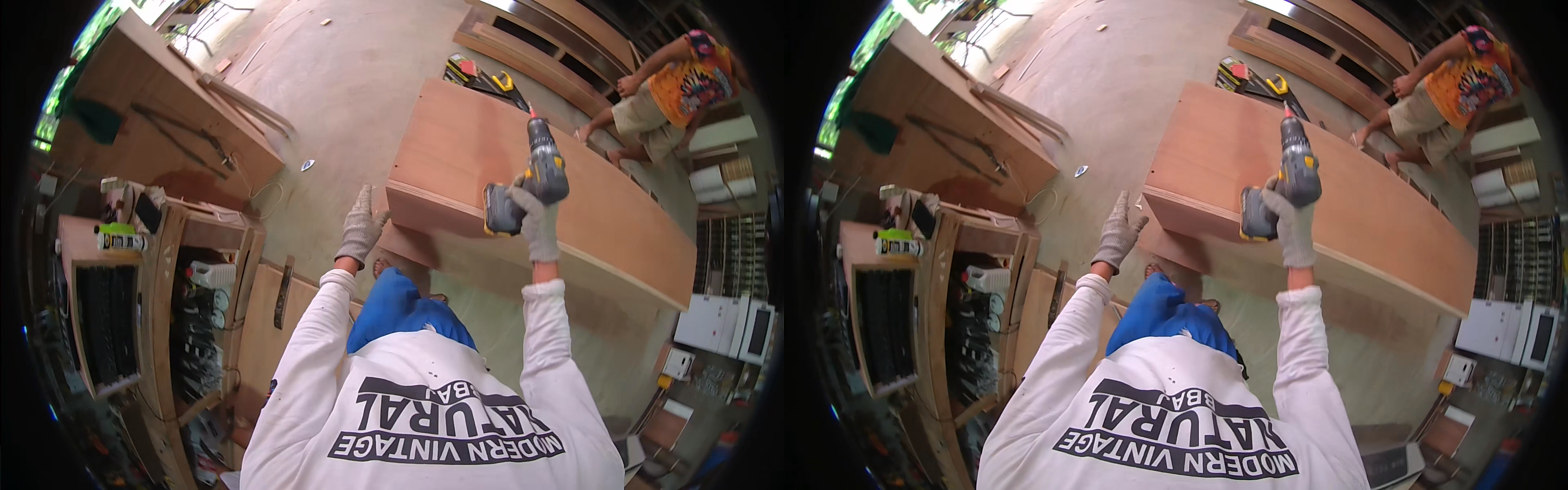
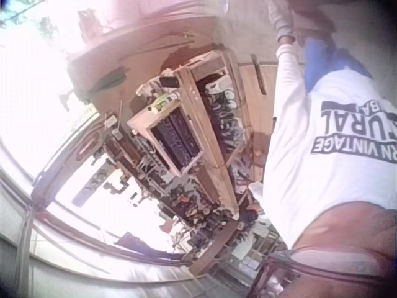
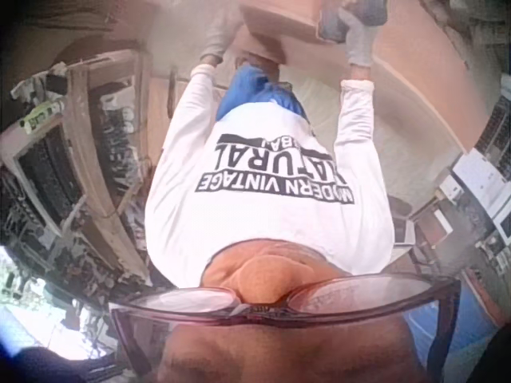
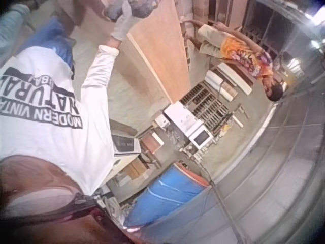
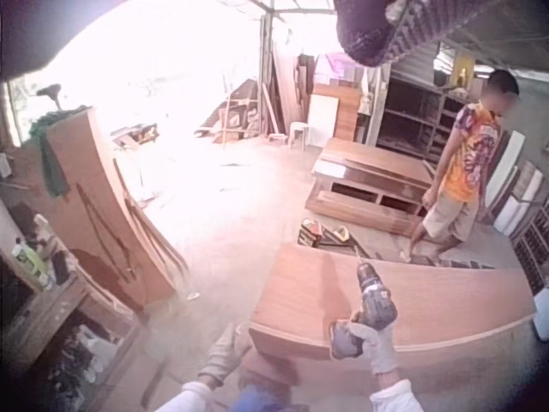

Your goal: The person positions a wooden panel onto a cabinet frame and drills several holes along the seam using a power drill.

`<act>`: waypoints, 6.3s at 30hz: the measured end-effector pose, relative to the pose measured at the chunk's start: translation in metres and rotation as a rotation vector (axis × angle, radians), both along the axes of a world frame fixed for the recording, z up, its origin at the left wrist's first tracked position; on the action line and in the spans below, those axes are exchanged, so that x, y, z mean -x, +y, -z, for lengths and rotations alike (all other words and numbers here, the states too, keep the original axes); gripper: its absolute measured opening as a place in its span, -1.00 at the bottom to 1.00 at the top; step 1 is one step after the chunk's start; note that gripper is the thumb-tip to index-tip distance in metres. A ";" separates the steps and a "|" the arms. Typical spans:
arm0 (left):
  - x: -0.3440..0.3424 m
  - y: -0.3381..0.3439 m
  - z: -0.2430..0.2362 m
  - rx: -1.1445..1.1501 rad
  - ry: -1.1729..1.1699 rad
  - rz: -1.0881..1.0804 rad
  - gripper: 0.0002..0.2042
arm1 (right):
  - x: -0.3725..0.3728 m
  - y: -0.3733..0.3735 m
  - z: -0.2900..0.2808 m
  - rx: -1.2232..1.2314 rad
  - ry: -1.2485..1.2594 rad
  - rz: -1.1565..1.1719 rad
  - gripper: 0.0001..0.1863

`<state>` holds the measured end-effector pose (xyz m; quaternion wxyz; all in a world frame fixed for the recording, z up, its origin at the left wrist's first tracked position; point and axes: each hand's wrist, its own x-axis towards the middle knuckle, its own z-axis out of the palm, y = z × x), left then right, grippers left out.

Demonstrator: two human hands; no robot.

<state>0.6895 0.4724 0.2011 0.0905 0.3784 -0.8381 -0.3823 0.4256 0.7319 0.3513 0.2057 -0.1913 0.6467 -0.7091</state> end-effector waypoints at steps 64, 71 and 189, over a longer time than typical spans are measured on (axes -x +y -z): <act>0.270 0.004 -0.022 0.824 0.431 2.102 -0.02 | -0.370 -0.226 0.199 1.218 -0.669 0.685 -0.27; 0.272 0.002 -0.023 0.843 0.464 2.101 -0.02 | -0.365 -0.222 0.196 1.228 -0.654 0.684 -0.27; 0.277 0.001 -0.024 0.992 0.366 2.172 -0.12 | -0.361 -0.212 0.180 0.632 -0.611 0.733 -0.52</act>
